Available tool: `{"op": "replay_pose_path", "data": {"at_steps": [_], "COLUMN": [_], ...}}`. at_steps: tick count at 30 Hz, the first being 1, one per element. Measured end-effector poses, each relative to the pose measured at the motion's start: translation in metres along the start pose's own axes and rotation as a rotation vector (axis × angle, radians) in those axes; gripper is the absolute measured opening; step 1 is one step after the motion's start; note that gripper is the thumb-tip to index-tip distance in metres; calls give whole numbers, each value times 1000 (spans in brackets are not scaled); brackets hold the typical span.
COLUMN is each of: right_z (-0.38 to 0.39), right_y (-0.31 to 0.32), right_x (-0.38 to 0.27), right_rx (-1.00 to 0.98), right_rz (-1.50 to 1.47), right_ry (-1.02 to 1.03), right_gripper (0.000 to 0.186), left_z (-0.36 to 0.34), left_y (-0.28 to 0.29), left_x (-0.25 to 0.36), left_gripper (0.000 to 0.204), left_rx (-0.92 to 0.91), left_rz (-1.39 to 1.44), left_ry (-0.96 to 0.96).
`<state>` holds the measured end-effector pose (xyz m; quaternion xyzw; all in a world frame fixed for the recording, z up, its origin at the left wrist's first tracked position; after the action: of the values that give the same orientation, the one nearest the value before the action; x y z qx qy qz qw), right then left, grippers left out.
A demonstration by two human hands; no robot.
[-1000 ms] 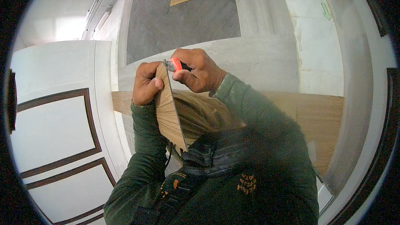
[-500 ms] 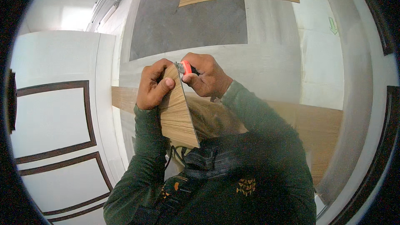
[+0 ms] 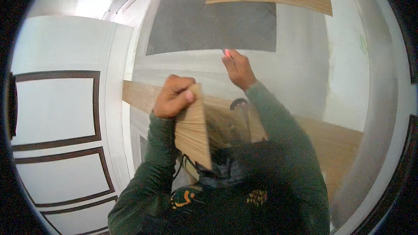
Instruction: The person measures and cuts pieces of wood-patterned flooring material using a utility knife and then fits them into place against the wall on the floor.
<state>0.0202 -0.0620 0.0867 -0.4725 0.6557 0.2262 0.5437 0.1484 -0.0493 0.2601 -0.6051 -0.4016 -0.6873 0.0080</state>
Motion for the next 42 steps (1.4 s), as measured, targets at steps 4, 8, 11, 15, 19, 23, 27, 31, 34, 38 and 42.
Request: {"op": "replay_pose_path", "data": {"at_steps": [4,8,11,15,19,23,27,31,34,38,42], "right_z": [32,44,51,58,62,74,84,82,82,82,80], "right_y": [0,11,13,16,34,40,44,46,47,42,42], "right_x": [-19,-60,-84,-112,-132,-129,-128,-125,-120,-120,-119], "right_rx": [-45,-101,-187,-257,-277,-313,-341,-358,-347,-349,-323], "right_rz": [-192,-179,-171,-146,-43,-14,28,116,131,116,91], "right_ry": [-107,-38,-9,47,99,52,66,67,58,75,72], "right_gripper": [56,61,64,62,61,57,57,58,58,57,46], "left_z": [5,-1,-5,-9,-16,-19,-18,-18,-18,-20,-18], "left_y": [7,14,14,14,7,6,1,0,-2,-6,-7], "left_x": [-13,-10,-10,-12,-18,-16,-23,-23,-23,-21,-20], "left_gripper": [45,47,46,46,49,50,48,54,55,54,51], "left_rx": [-15,100,132,135,131,144,98,144,115,103,57], "left_rz": [-98,-1,81,-88,-166,-204,-275,-258,-327,-354,-377], "left_ry": [40,-8,-7,15,33,50,65,37,64,44,73]}}
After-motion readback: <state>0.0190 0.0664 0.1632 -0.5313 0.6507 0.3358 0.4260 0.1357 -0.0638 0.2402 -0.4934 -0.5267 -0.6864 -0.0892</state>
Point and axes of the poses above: each hand's wrist, its own z-axis away from the middle knuckle, its own y-axis out of the back of the hand, x = y × z, the point moved 7 cm from there along -z, towards the middle knuckle, and after that the axes turned 8 degrees about x, right-handed, at the moved point
